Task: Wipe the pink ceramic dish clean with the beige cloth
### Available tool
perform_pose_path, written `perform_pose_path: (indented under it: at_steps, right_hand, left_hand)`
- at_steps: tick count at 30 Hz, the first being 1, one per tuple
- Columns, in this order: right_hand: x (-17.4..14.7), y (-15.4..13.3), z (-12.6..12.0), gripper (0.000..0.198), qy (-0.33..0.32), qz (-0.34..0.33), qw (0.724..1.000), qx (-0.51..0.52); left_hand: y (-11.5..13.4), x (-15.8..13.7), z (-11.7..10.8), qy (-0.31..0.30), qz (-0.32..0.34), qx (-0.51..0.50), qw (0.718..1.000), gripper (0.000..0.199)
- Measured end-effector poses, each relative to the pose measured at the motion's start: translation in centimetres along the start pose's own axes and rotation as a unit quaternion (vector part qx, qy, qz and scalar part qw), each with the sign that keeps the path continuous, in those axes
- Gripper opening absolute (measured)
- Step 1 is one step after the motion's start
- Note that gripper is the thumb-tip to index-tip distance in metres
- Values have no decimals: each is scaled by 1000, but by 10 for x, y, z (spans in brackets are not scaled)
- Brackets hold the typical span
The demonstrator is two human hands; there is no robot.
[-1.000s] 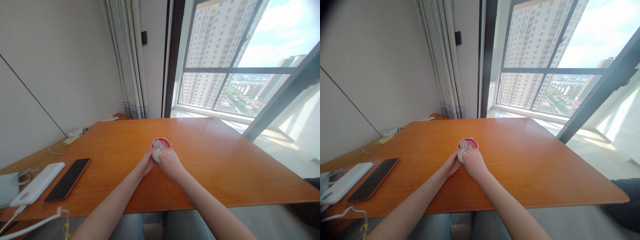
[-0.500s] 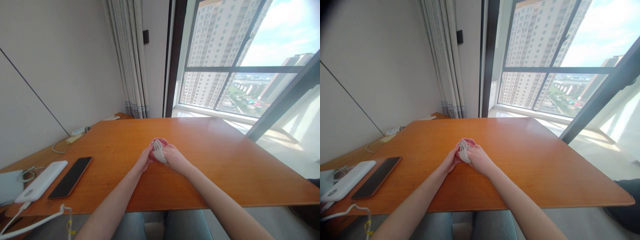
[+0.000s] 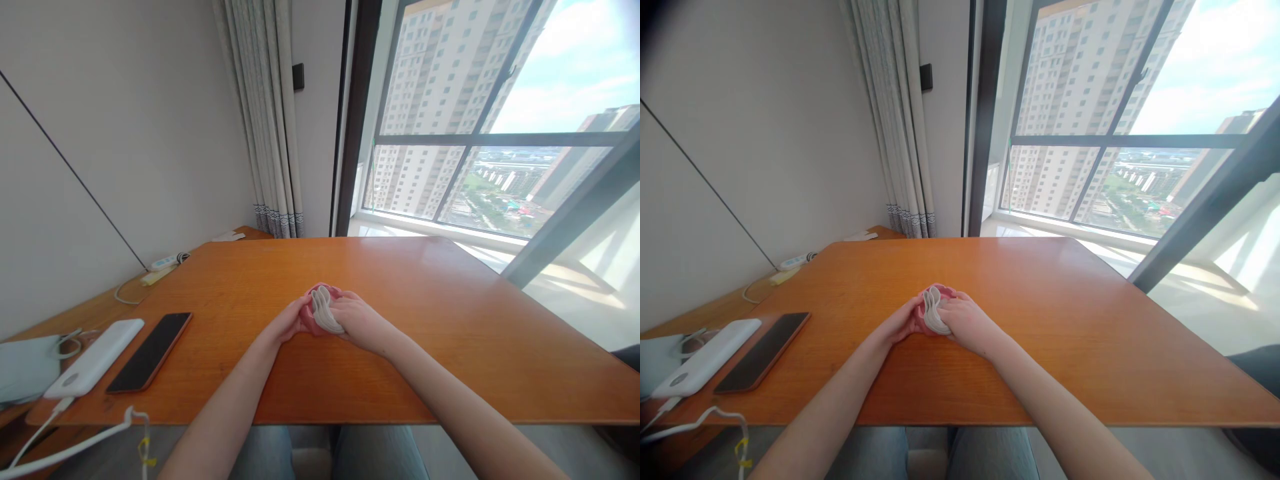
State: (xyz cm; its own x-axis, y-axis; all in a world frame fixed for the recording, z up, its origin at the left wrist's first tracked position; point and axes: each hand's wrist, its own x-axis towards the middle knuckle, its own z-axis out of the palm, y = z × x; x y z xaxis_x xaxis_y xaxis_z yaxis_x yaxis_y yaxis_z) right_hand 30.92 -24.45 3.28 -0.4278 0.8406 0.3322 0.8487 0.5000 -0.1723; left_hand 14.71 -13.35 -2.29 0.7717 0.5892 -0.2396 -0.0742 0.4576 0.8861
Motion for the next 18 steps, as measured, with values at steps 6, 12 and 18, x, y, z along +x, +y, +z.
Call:
perform_pose_path:
  at_steps: [6, 12, 18]
  right_hand:
    - [6, 2, 7, 10, -6, 72, 997, -10]
    - [14, 2, 23, 16, 18, 116, 993, -8]
    - [12, 4, 18, 15, -11, 91, 996, -1]
  left_hand:
    - [-2, -2, 14, -23, 30, -63, 997, 52]
    - [-10, -3, 30, -30, 83, -95, 992, 58]
    - [-10, -2, 28, 21, 129, -26, 991, 55]
